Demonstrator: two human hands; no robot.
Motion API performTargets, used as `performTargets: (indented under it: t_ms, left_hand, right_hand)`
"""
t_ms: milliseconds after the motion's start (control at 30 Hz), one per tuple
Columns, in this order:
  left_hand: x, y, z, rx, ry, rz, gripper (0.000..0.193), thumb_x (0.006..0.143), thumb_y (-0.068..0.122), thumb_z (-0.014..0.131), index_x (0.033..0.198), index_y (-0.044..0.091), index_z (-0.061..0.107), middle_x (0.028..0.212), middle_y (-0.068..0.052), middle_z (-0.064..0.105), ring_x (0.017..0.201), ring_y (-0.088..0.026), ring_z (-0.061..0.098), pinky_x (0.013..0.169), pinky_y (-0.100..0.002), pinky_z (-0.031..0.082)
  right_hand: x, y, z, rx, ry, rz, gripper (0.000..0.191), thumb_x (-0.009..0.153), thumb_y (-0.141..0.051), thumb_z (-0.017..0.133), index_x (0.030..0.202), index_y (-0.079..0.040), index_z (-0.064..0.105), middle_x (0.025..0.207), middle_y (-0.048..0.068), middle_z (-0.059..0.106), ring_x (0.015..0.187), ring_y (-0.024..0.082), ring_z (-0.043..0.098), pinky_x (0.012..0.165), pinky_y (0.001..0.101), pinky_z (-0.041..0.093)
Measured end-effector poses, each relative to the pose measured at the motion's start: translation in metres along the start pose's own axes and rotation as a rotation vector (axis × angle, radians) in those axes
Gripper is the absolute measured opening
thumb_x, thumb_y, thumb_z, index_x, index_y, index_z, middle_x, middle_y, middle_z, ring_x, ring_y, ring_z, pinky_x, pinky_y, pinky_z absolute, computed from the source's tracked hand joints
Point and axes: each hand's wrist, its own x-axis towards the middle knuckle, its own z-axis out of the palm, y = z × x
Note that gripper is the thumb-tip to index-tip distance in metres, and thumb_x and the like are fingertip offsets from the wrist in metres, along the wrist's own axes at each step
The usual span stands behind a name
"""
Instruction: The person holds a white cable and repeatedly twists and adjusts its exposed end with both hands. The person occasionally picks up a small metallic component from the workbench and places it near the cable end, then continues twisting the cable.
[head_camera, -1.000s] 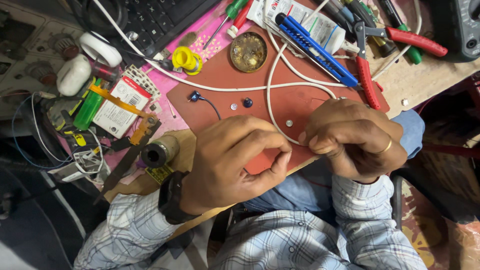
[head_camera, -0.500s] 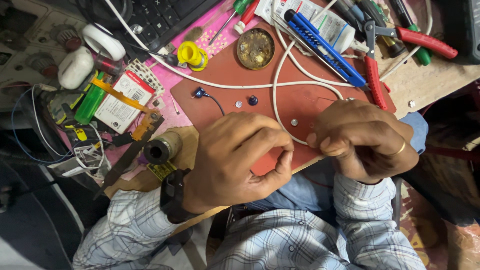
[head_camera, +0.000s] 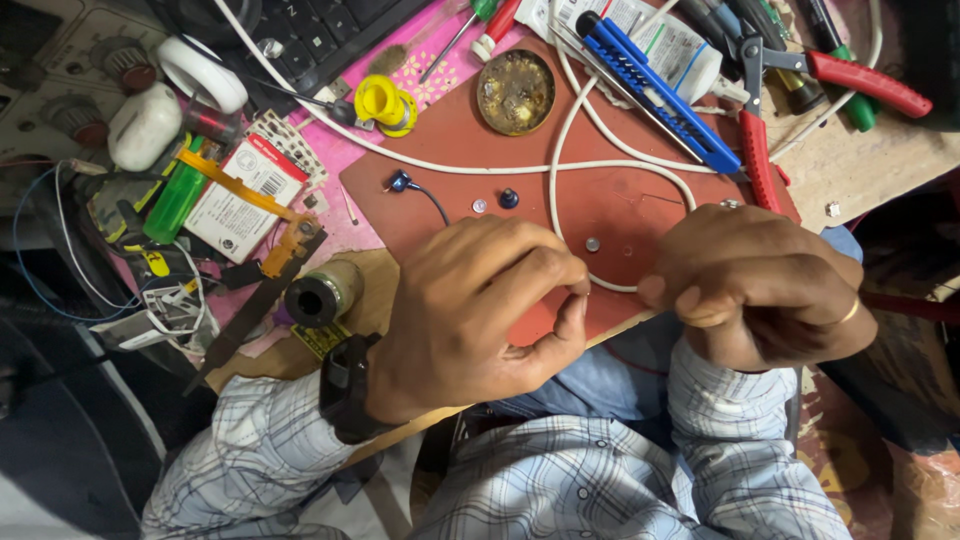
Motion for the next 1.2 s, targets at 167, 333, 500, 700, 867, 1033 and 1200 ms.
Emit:
performTargets:
  t_ms: [167,333,500,700,867,1033,1200]
  left_hand:
    - [-0.007,0.004,-0.003,0.009,-0.005,0.007,0.024,0.086,0.007,0.081,0.102,0.009,0.063,0.102,-0.004,0.062,0.089,-0.022,0.066,0.079,-0.035,0.054]
    - [-0.011,0.012,-0.007,0.006,-0.015,0.010,0.023,0.086,0.007,0.080,0.101,0.009,0.063,0.101,-0.004,0.062,0.091,-0.023,0.067,0.079,-0.036,0.054]
    - [-0.022,0.035,-0.025,0.015,-0.018,0.005,0.022,0.085,0.007,0.080,0.099,0.009,0.063,0.098,-0.004,0.062,0.088,-0.023,0.067,0.077,-0.036,0.054]
    - [-0.042,0.076,-0.044,0.057,0.035,0.016,0.021,0.087,0.005,0.078,0.099,0.009,0.062,0.098,-0.003,0.062,0.089,-0.022,0.067,0.076,-0.034,0.054]
    - [-0.051,0.115,-0.064,0.142,0.060,0.023,0.018,0.088,0.006,0.078,0.097,0.009,0.062,0.094,-0.003,0.060,0.089,-0.023,0.066,0.073,-0.035,0.053]
    - [-0.058,0.134,-0.069,0.207,0.042,0.037,0.017,0.088,0.007,0.078,0.097,0.009,0.063,0.094,-0.004,0.060,0.086,-0.023,0.065,0.075,-0.038,0.051]
    - [-0.065,0.148,-0.061,0.265,-0.022,0.013,0.017,0.084,0.007,0.076,0.093,0.008,0.062,0.091,-0.006,0.059,0.084,-0.026,0.063,0.074,-0.041,0.050]
  right_hand:
    - [-0.007,-0.008,0.007,0.010,0.085,-0.016,0.014,0.095,-0.002,0.068,0.088,-0.003,0.056,0.078,0.008,0.065,0.066,0.020,0.070,0.059,0.0333,0.062]
    - [-0.005,-0.020,0.005,0.003,0.033,-0.018,0.015,0.094,-0.002,0.068,0.087,-0.003,0.055,0.078,0.011,0.066,0.065,0.021,0.070,0.059,0.0361,0.062]
    - [-0.005,-0.046,0.012,0.002,0.010,-0.036,0.015,0.093,-0.001,0.067,0.086,-0.003,0.054,0.074,0.010,0.064,0.063,0.021,0.070,0.060,0.0370,0.062]
    - [-0.027,-0.093,0.011,-0.040,0.193,0.067,0.017,0.103,-0.005,0.074,0.098,0.003,0.060,0.084,0.016,0.068,0.066,0.022,0.070,0.062,0.0304,0.058]
    - [-0.040,-0.140,-0.009,-0.265,0.075,0.206,0.023,0.107,-0.009,0.079,0.100,0.008,0.065,0.089,0.017,0.070,0.077,0.020,0.070,0.072,0.0266,0.057]
    - [-0.048,-0.161,-0.014,-0.337,0.097,0.292,0.022,0.106,-0.007,0.080,0.099,0.008,0.065,0.092,0.014,0.071,0.081,0.018,0.071,0.074,0.0239,0.056]
    - [-0.044,-0.180,-0.027,-0.572,-0.043,0.309,0.010,0.102,0.006,0.076,0.099,0.008,0.066,0.094,0.015,0.072,0.082,0.019,0.070,0.074,0.0245,0.054]
